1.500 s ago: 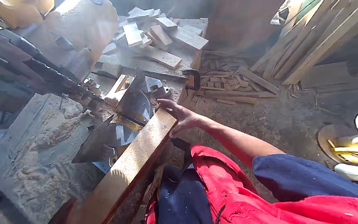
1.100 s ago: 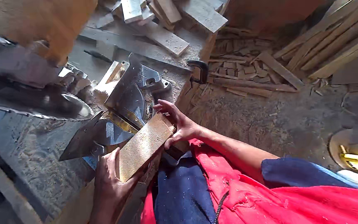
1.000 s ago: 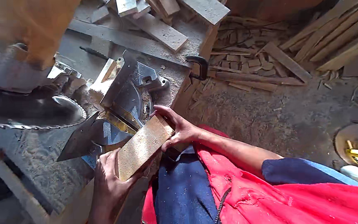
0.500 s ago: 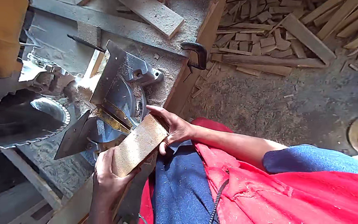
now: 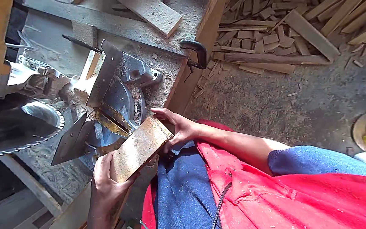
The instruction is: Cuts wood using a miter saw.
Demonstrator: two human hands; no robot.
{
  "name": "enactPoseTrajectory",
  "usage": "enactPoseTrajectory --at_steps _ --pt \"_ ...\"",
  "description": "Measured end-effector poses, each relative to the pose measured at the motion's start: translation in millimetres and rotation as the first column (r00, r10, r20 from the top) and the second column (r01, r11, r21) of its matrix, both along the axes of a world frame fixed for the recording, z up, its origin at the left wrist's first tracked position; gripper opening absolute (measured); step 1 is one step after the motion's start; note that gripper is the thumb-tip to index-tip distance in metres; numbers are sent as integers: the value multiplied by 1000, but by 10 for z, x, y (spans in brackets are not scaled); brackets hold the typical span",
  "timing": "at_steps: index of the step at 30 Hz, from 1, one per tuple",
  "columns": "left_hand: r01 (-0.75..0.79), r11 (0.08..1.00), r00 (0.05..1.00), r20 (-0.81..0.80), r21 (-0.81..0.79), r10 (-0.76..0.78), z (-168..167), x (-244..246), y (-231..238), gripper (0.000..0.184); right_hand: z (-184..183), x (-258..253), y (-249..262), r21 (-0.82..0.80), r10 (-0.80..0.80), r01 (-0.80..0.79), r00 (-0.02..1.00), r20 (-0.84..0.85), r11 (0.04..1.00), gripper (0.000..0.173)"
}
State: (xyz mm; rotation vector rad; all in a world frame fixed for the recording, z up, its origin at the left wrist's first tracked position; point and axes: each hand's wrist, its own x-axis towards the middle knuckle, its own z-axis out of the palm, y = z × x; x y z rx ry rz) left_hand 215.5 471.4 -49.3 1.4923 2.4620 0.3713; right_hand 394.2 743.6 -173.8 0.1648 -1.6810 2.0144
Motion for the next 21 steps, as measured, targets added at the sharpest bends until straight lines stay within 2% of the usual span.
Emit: enactPoseTrajectory --at_steps 21 --pt "-13 1000 998 -59 0 13 33 36 16 101 -1 -72 66 15 45 -45 999 29 999 113"
